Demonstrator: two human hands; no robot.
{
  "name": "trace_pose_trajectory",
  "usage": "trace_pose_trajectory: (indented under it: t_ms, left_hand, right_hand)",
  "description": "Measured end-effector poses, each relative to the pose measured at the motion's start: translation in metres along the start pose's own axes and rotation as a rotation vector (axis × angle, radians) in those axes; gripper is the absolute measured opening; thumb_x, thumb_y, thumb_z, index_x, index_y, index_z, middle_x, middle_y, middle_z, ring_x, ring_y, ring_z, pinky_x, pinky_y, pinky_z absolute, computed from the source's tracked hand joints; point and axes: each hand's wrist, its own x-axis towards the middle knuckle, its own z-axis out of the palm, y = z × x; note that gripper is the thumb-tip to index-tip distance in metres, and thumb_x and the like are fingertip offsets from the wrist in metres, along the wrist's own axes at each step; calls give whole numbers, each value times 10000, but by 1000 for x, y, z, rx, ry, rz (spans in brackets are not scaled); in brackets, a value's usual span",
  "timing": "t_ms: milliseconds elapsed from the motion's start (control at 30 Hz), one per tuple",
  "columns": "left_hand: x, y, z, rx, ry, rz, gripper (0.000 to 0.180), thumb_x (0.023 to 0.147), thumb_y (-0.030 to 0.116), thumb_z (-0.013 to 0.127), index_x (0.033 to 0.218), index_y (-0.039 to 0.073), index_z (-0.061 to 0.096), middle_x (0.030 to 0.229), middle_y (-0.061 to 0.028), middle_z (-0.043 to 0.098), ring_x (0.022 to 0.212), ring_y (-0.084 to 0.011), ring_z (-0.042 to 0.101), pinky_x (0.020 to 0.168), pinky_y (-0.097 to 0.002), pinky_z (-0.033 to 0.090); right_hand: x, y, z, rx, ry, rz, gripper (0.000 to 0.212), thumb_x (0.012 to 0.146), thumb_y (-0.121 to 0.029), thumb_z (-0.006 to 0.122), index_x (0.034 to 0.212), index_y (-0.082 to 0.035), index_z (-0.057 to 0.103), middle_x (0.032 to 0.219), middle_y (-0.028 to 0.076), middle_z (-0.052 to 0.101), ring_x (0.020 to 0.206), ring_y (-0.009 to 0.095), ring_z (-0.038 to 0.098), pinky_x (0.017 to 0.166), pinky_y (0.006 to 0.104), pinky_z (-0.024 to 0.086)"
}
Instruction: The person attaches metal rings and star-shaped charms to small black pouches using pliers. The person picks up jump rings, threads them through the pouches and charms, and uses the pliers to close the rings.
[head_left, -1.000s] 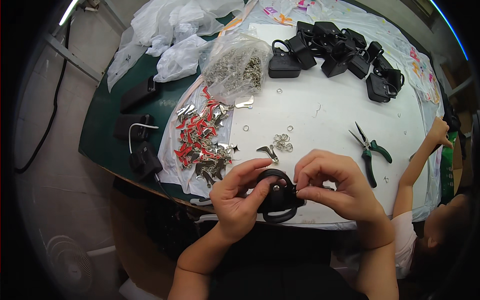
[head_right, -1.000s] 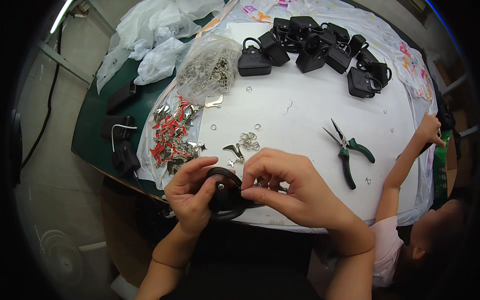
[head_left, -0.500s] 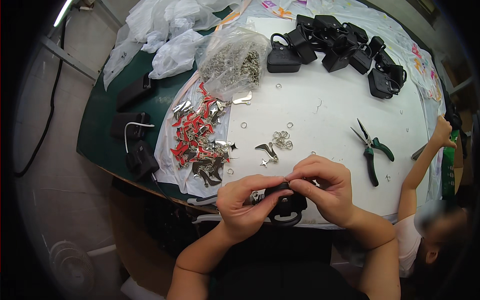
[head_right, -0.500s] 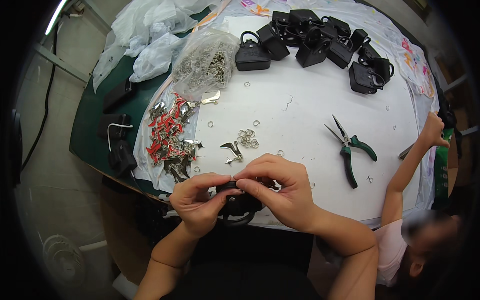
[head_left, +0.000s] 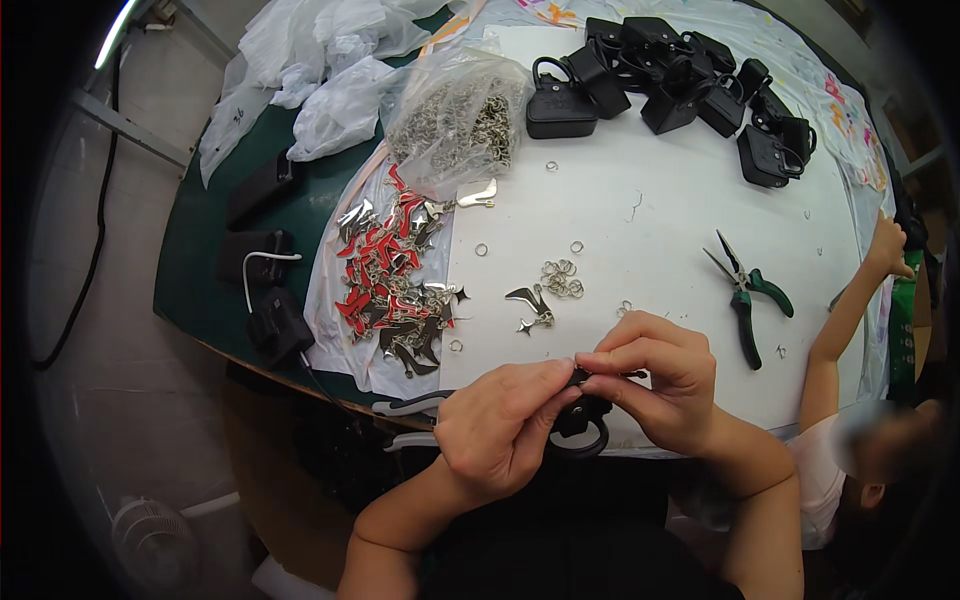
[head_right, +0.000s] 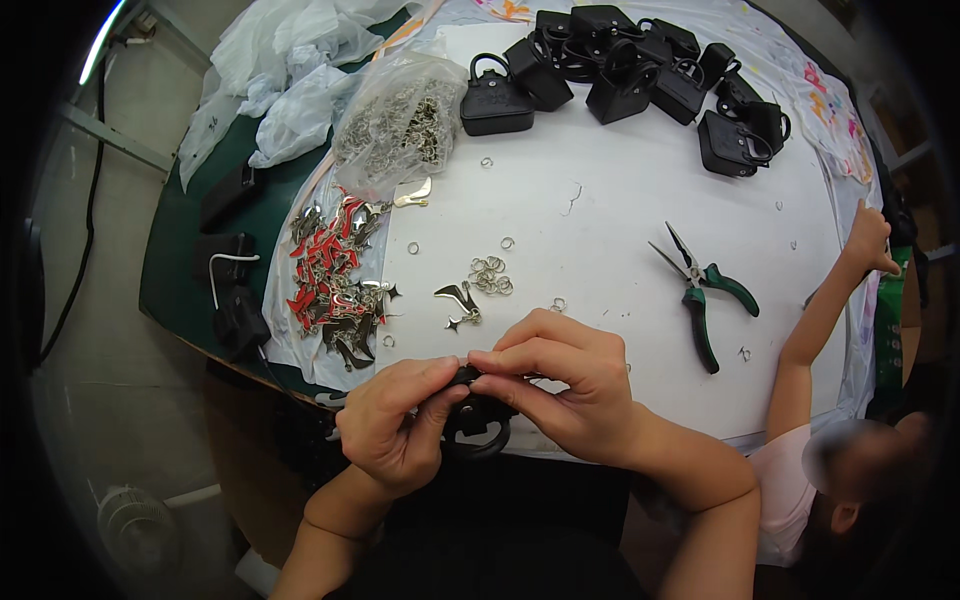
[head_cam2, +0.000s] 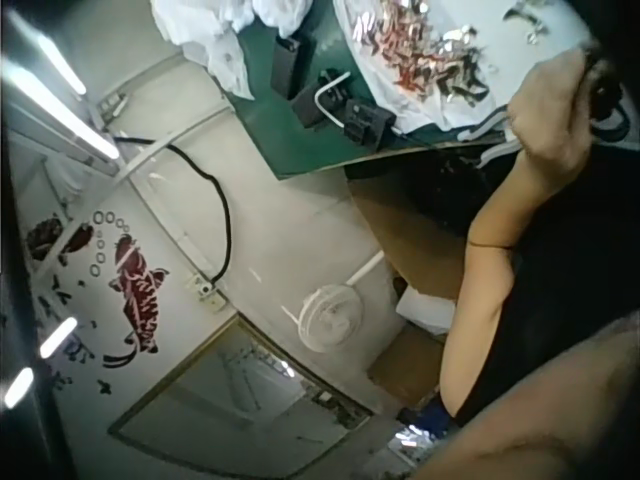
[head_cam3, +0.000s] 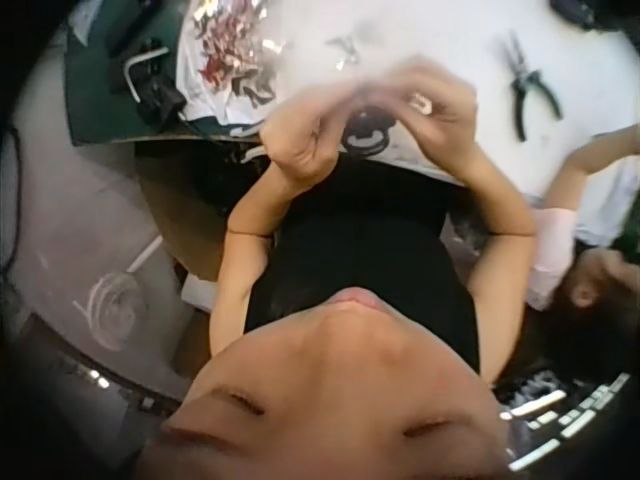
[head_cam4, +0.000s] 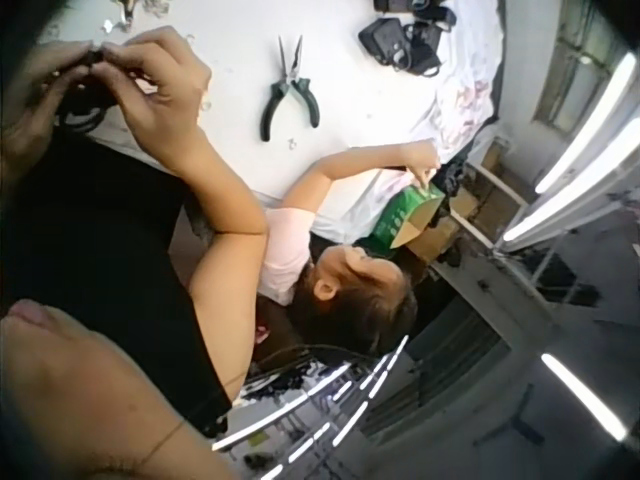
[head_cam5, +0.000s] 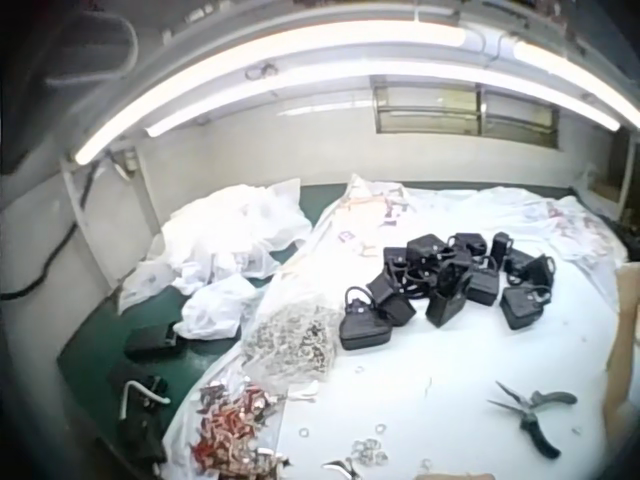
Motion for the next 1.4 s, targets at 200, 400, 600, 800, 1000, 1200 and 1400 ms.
trace_pose_trajectory:
  t_ms: [200, 400, 600, 800, 1000, 1200, 1400]
  left_hand:
    - [8, 0, -9, 17, -103, 62, 324, 785, -61, 749, 1097, -65, 660, 892, -180, 714, 734, -281, 713, 629, -326, 585]
    - [16, -4, -13, -80, -216, -4, 296, 776, -44, 769, 1053, -49, 663, 848, -166, 717, 736, -246, 713, 660, -296, 564]
    - [3, -8, -10, -325, -110, -410, 244, 733, -24, 813, 935, -37, 678, 855, -110, 722, 775, -150, 695, 699, -255, 547]
    - [12, -5, -5, -176, -47, -162, 269, 702, -96, 753, 935, 3, 664, 881, -111, 731, 717, -193, 680, 645, -289, 520]
    - [14, -5, -1, 52, -34, 134, 339, 680, -115, 725, 976, 24, 638, 918, -129, 729, 708, -228, 668, 619, -316, 496]
    - [8, -5, -4, 151, -44, 244, 325, 695, -85, 746, 979, 21, 628, 984, -159, 716, 732, -239, 673, 637, -328, 509]
    - [-18, -1, -32, 152, -175, -181, 442, 645, 158, 886, 964, 29, 609, 1053, -119, 676, 939, -307, 632, 786, -378, 504]
  right_hand:
    - [-1, 1, -1, 79, -6, 67, 135, 798, 2, 784, 913, -3, 714, 815, 75, 657, 688, 117, 631, 614, 230, 500]
    - [2, -5, 5, 433, 52, 399, 128, 840, -26, 754, 958, 2, 713, 842, 50, 645, 708, 80, 591, 629, 218, 470]
    - [-2, -4, -5, 351, -91, 222, 205, 876, -14, 704, 1081, -18, 724, 892, 63, 658, 736, 94, 598, 629, 220, 469]
    - [-5, -14, -4, 45, 37, -26, 254, 842, 20, 727, 1094, -15, 724, 889, 91, 669, 737, 121, 626, 599, 236, 484]
    - [-5, -13, 0, -32, 143, -57, 184, 799, 36, 762, 970, -2, 705, 877, 106, 670, 707, 147, 620, 567, 282, 497]
    - [-2, -12, 4, -293, 111, -204, 238, 732, 57, 763, 918, 14, 620, 862, 124, 633, 678, 233, 590, 549, 317, 477]
    - [6, -20, -10, -486, -30, -313, 282, 691, 50, 759, 915, 13, 591, 838, 101, 591, 675, 245, 571, 538, 322, 464]
